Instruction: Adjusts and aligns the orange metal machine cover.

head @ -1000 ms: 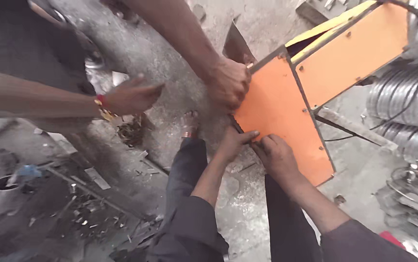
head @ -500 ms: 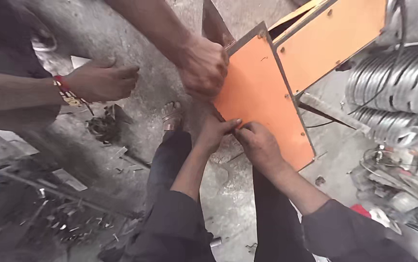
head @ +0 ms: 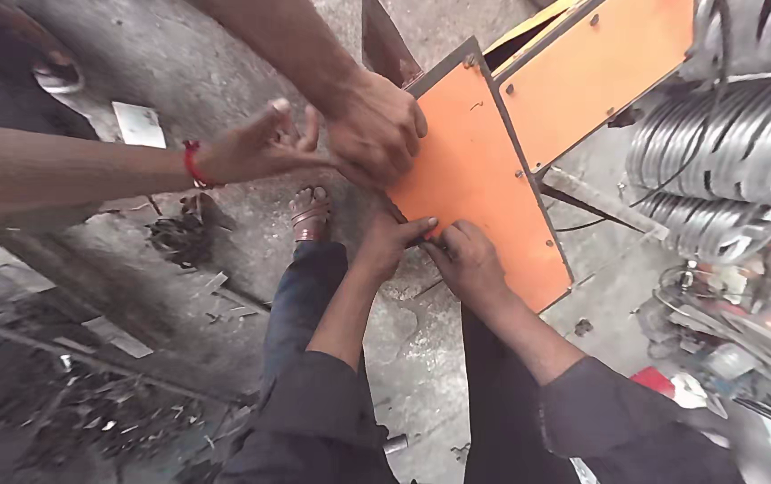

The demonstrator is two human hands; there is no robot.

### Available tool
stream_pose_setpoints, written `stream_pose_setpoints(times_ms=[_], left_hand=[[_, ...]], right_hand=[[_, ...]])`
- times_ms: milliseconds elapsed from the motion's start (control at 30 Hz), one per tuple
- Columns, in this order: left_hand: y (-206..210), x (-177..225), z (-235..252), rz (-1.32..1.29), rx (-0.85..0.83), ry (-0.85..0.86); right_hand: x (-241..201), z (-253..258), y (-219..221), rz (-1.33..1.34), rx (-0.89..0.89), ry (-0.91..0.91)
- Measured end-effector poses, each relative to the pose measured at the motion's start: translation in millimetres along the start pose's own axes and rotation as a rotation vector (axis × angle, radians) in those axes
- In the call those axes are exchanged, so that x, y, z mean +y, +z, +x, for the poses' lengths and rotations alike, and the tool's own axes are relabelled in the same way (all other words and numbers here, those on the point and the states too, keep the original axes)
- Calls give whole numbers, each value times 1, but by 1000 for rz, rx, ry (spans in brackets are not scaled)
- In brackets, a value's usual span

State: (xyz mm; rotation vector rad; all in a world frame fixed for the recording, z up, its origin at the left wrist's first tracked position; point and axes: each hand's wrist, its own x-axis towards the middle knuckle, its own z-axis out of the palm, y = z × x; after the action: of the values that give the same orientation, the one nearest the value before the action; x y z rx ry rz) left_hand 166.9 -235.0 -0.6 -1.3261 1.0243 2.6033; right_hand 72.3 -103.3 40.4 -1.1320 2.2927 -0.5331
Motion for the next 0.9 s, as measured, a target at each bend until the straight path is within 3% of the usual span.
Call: stream_pose_setpoints(times_ms=[200,900], left_hand=[[0,0,1,-12,-5,-2],[0,5,-1,-91,-5,-38]], right_hand=[[4,-9,6,71,80,-27],[-3,-7,-5,-54,-22,-33]])
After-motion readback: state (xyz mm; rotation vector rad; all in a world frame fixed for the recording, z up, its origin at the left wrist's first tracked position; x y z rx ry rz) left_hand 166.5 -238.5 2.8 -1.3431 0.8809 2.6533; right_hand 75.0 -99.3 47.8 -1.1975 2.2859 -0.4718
